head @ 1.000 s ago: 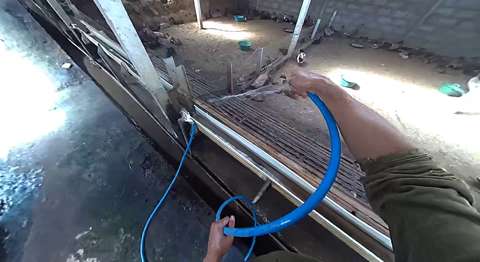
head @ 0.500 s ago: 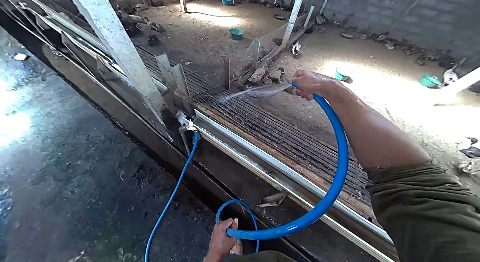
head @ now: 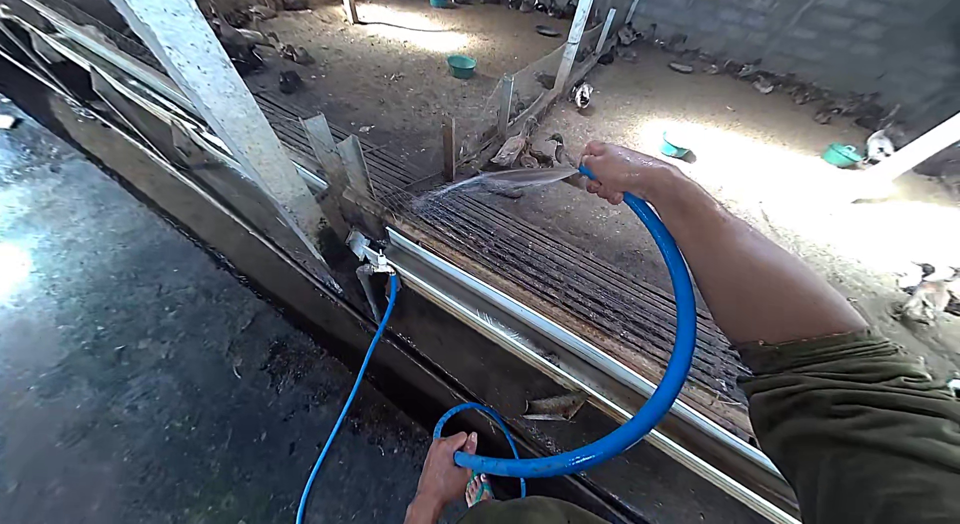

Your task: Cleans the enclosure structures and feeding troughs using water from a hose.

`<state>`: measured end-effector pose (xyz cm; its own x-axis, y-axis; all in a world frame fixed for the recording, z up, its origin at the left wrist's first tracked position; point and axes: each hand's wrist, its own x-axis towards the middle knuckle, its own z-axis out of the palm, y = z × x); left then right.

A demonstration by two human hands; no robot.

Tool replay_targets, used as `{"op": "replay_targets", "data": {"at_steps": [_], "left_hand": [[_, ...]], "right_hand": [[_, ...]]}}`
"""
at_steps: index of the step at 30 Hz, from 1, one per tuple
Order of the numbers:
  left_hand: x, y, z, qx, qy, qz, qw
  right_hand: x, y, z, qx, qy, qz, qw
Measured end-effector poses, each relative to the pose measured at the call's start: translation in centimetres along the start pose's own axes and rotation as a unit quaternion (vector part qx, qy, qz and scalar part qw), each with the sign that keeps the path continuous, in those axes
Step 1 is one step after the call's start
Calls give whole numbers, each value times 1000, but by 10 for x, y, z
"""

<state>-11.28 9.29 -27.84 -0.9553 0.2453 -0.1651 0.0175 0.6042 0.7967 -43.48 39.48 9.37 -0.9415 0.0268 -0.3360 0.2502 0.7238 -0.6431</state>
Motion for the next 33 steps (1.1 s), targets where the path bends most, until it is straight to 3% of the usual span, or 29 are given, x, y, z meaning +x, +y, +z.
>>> {"op": "replay_targets", "data": {"at_steps": [11,19,33], "left_hand": [[6,-16,-12,-3,28,13,1000],[7,-16,-15,-1,5,7,1000],[1,-16,-20,13,16,3,1000]], "right_hand": [[10,-6,5,-17,39,10,999],[7,-6,15,-44,0,28,999],[-2,1,16,-73,34,21,997]]}}
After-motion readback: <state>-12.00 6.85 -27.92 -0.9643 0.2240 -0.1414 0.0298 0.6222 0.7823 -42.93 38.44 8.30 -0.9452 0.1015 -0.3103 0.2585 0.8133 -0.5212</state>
